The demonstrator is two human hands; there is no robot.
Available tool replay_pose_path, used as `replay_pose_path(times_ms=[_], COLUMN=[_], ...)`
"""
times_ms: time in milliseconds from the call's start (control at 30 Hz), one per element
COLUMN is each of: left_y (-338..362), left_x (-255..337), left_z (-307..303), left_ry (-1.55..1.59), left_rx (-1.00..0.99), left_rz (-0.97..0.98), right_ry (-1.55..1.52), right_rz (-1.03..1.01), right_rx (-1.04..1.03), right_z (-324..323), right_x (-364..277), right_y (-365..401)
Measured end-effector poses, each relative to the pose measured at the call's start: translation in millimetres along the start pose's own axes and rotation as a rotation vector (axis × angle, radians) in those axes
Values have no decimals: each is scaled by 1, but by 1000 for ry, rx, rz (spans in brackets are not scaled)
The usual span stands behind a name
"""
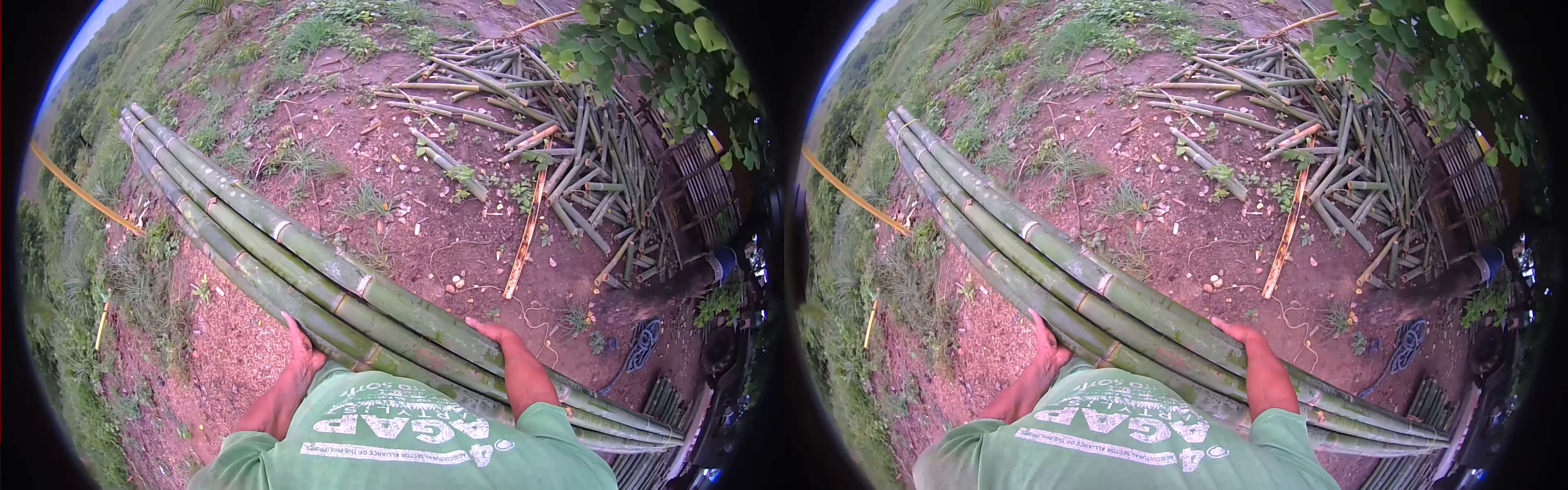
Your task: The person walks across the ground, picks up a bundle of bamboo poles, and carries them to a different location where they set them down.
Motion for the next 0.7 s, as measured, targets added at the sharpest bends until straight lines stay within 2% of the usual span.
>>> replay_pose_path(times_ms=[133, 200, 267, 400, 500, 600, 633, 700], left_y=[-52, -92, -130, -205, -269, -325, -329, -351], left_x=[88, 121, 151, 220, 268, 300, 319, 350], left_z=[19, 12, 29, 71, 93, 88, 106, 125], left_ry=[13, 46, 30, -2, -45, -26, -32, -1], left_rx=[70, 65, 70, 99, 54, 93, 132, 106], left_rz=[44, 81, 92, 93, 139, 109, 97, 60], right_ry=[36, 52, 2, 116, 149, -26, 87, 97], right_rz=[-33, 29, 78, 7, -39, 127, 78, 47], right_rx=[-8, -41, -75, -4, 27, -116, -68, -40], right_z=[-4, -17, -27, -77, -98, -109, -111, -122], right_x=[-109, -142, -200, -271, -370, -400, -448, -474], right_y=[-16, -47, -30, -138, -128, -184, -159, -197])
Point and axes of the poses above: each hand's wrist, its own y-axis away from the middle knuckle, its own z-axis out of the palm, x = y × z, the point moved 8 cm from there along -y, towards the middle knuckle, and after that the axes turned 14 degrees about -y, right-handed, at the moved point
